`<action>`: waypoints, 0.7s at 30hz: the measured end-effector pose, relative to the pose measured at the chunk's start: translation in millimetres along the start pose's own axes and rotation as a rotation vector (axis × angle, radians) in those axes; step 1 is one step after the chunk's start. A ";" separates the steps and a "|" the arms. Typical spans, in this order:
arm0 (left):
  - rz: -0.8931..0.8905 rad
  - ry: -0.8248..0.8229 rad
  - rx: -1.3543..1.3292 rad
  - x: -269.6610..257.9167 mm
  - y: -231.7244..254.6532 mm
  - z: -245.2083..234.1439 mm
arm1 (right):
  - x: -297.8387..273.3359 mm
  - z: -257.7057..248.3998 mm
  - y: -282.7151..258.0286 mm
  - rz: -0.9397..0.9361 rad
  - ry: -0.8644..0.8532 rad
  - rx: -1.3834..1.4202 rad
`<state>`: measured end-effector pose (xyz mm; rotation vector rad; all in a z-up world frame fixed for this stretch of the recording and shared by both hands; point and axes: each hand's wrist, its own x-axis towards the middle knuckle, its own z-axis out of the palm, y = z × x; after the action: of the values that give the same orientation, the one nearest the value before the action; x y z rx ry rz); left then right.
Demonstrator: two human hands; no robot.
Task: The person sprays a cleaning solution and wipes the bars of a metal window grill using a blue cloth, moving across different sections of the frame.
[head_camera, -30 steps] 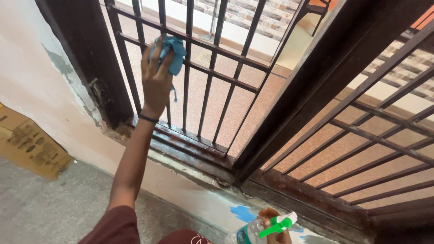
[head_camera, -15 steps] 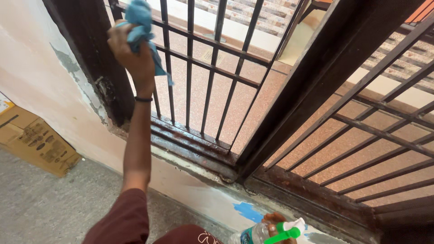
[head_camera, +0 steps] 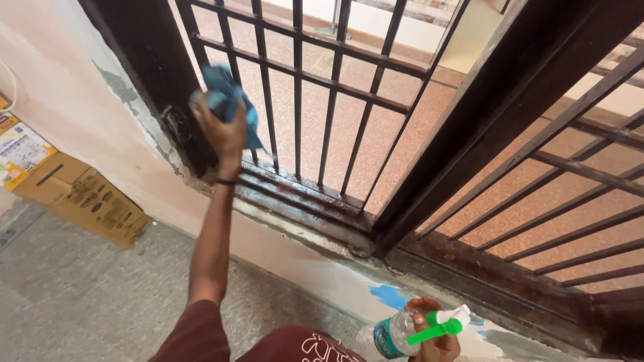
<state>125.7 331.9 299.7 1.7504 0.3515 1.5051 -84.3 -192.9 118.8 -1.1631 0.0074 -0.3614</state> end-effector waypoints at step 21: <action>0.171 -0.040 -0.294 -12.4 13.3 -15.3 | 9.3 29.5 -14.4 0.128 0.003 -0.141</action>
<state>104.7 320.8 300.1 1.6038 -0.0415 1.5499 -73.8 -174.0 145.3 -1.2950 0.1111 -0.2521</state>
